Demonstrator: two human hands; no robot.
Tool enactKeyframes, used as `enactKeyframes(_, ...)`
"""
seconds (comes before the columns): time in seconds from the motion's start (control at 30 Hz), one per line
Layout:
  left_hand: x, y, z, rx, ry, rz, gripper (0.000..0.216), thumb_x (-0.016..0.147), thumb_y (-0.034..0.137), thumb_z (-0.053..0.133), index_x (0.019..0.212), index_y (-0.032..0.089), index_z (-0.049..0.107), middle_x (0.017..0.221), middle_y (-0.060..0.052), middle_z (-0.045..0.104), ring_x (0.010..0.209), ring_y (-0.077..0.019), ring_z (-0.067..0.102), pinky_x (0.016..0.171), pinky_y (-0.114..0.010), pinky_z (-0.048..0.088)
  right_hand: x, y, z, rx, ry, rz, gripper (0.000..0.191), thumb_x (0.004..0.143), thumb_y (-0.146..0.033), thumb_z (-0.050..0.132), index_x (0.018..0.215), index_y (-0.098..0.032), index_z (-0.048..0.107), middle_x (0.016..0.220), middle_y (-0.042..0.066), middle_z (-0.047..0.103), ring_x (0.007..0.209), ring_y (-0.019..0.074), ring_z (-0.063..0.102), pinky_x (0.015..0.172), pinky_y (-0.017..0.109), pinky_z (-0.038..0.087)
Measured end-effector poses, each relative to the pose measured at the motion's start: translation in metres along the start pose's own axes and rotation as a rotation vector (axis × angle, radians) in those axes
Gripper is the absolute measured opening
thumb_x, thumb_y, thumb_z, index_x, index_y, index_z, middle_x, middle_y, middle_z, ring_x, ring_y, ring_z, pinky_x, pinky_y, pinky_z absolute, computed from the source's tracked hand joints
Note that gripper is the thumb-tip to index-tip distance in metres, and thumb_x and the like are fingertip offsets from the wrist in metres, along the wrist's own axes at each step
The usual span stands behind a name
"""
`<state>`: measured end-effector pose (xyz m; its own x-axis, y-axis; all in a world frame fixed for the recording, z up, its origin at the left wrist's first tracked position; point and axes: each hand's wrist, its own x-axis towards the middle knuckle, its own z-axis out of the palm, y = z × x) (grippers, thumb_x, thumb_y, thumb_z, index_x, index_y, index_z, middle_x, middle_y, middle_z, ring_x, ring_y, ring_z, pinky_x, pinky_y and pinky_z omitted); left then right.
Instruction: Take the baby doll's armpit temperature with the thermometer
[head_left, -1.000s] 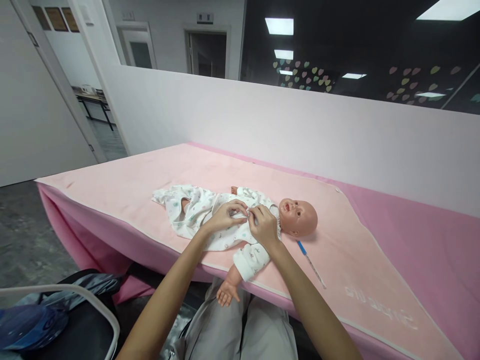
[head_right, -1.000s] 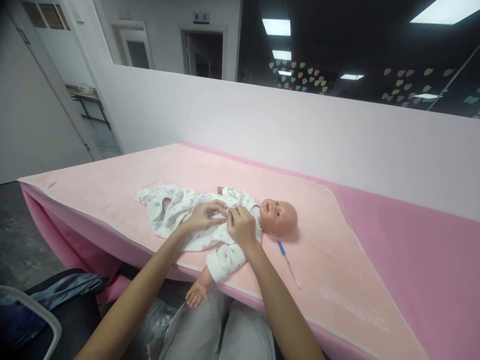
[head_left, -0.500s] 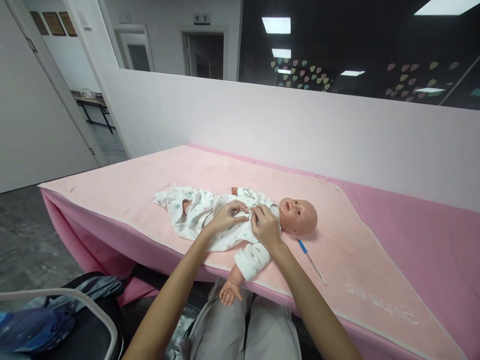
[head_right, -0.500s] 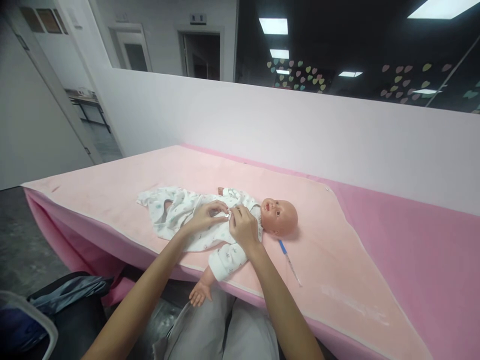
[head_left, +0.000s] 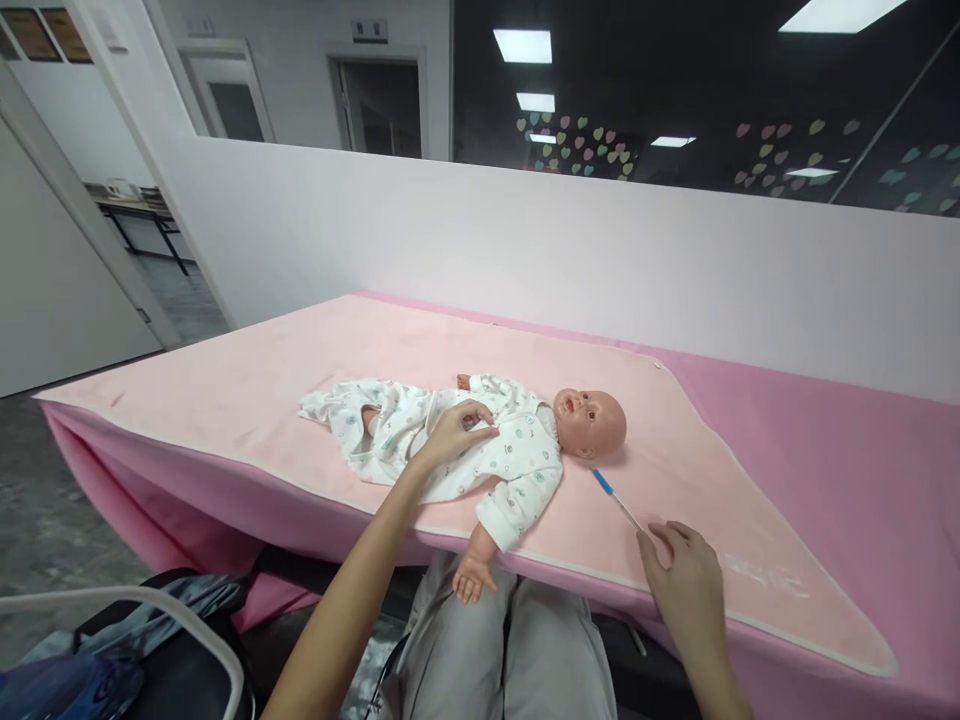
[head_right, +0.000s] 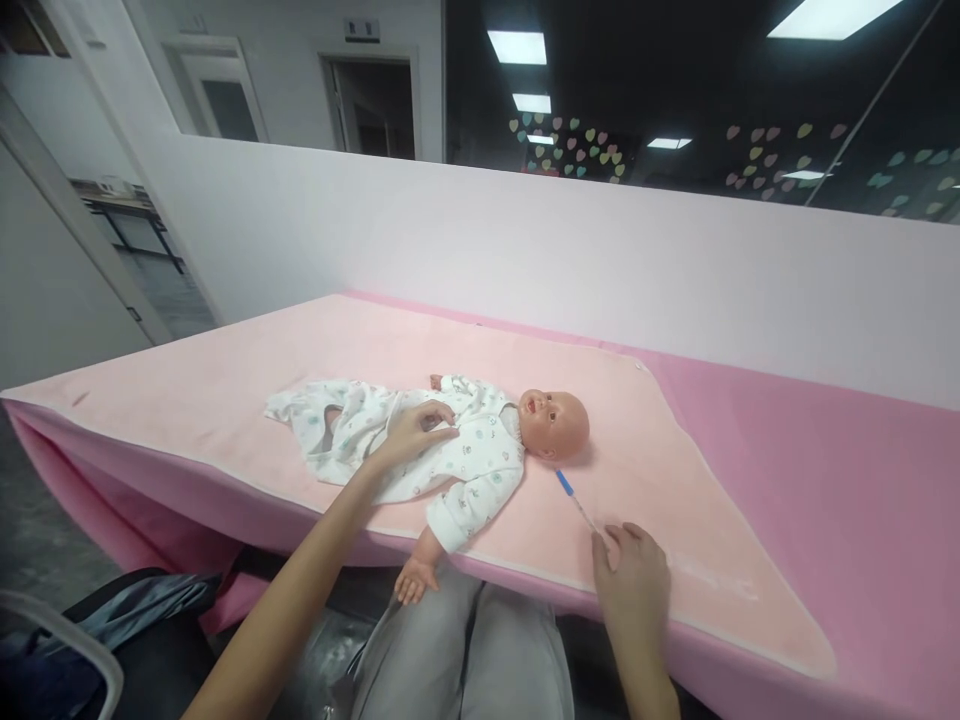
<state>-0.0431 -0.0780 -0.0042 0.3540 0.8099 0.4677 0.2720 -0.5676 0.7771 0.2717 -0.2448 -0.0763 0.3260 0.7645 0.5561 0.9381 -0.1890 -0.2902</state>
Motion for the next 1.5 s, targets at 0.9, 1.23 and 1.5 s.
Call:
enactKeyframes(0.9, 0.002, -0.002, 0.000, 0.010, 0.007, -0.024, 0.021, 0.071, 0.037, 0.063, 0.076, 0.017, 0.061, 0.088, -0.004, 0.062, 0.085, -0.0165, 0.056, 0.078, -0.028, 0.043, 0.029, -0.047, 0.002, 0.240, -0.143, -0.036, 0.051, 0.087, -0.052, 0.028, 0.059, -0.020, 0.054, 0.064, 0.005, 0.059, 0.060, 0.0151, 0.053, 0.058, 0.025, 0.033)
enactKeyframes(1.23, 0.002, -0.002, 0.000, 0.025, 0.006, -0.033, 0.021, 0.071, 0.038, 0.063, 0.076, 0.018, 0.061, 0.087, -0.005, 0.063, 0.084, -0.0166, 0.056, 0.076, -0.028, 0.043, 0.029, -0.050, -0.004, 0.330, -0.199, 0.057, 0.049, 0.087, -0.053, 0.032, 0.059, -0.019, 0.053, 0.064, 0.004, 0.058, 0.060, 0.0147, 0.051, 0.059, 0.025, 0.032)
enactKeyframes(1.5, 0.002, 0.001, 0.000, 0.047, 0.006, -0.051, 0.022, 0.071, 0.039, 0.062, 0.076, 0.018, 0.060, 0.089, -0.005, 0.062, 0.084, -0.0172, 0.056, 0.075, -0.028, 0.043, 0.029, -0.052, -0.006, 0.392, -0.219, 0.117, 0.047, 0.085, -0.054, 0.036, 0.057, -0.020, 0.052, 0.060, 0.001, 0.056, 0.057, 0.0132, 0.049, 0.056, 0.024, 0.031)
